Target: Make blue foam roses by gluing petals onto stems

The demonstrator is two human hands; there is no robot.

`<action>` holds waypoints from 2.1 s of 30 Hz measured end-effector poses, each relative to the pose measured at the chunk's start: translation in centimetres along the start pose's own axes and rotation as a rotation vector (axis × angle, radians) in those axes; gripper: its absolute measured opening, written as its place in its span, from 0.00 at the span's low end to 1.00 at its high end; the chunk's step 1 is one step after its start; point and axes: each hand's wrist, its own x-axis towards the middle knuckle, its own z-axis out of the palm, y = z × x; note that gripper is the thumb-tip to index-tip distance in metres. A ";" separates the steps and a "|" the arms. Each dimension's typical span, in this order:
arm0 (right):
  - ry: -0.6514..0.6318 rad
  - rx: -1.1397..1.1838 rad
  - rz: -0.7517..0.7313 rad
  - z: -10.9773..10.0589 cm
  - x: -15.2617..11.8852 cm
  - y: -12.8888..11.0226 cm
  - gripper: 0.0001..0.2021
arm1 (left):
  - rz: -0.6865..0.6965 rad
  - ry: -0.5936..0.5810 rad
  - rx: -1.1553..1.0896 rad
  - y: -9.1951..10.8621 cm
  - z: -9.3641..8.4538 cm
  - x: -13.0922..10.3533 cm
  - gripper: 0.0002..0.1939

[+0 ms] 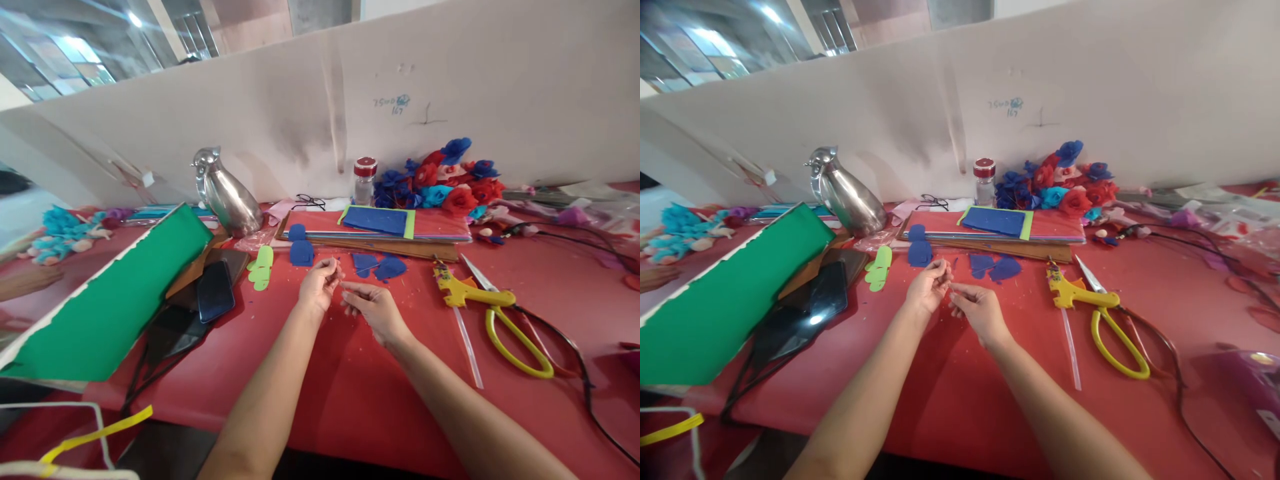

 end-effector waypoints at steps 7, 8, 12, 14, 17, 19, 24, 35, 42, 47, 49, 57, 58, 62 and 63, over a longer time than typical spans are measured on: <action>0.031 -0.178 -0.076 -0.4 0.2 0.6 0.18 | -0.010 -0.016 -0.016 -0.3 0.0 0.2 0.09; 0.041 -0.201 -0.078 -0.5 0.3 0.8 0.17 | 0.008 -0.026 -0.009 -0.4 0.0 0.2 0.08; 0.052 -0.234 -0.058 -0.7 0.4 1.2 0.17 | 0.043 -0.077 0.044 -0.5 -0.3 0.5 0.08; 0.042 -0.258 -0.057 -0.6 0.4 1.2 0.17 | 0.044 -0.084 0.068 -0.4 -0.4 0.6 0.09; 0.024 -0.293 -0.071 -0.5 0.2 1.0 0.17 | 0.047 -0.086 0.065 -0.4 -0.6 0.8 0.10; 0.024 -0.298 -0.075 -0.4 0.1 0.8 0.17 | 0.054 -0.101 0.056 -0.4 -0.6 0.7 0.10; 0.079 -0.292 -0.089 -0.6 0.2 0.3 0.12 | 0.149 -0.146 0.097 -0.4 -0.4 0.4 0.09; 0.032 -0.144 -0.001 -0.7 0.4 -0.2 0.11 | 0.146 -0.100 0.057 0.0 -0.5 0.5 0.10; -0.058 -0.221 -0.025 -0.8 0.4 0.0 0.11 | 0.085 -0.104 0.095 -0.1 -0.7 0.6 0.09; -0.161 -0.245 -0.067 -0.5 -0.1 0.0 0.09 | 0.057 -0.045 0.079 0.0 -1.2 1.1 0.10; -0.185 -0.224 -0.070 -0.4 -0.2 -0.2 0.08 | 0.073 -0.038 0.079 0.0 -1.4 1.3 0.11; -0.063 -0.089 -0.027 -0.4 -0.2 -0.6 0.11 | 0.069 -0.114 0.063 0.2 -0.8 0.7 0.09; -0.029 -0.071 -0.028 -0.4 -0.1 -0.6 0.11 | 0.038 -0.156 0.106 0.1 -0.7 0.5 0.10; 0.018 -0.094 -0.036 -0.6 0.2 -0.6 0.11 | 0.037 -0.205 0.317 -0.2 -0.7 0.1 0.12; 0.009 -0.129 -0.044 -0.7 0.2 -0.5 0.10 | 0.059 -0.180 0.345 -0.2 -0.7 0.1 0.12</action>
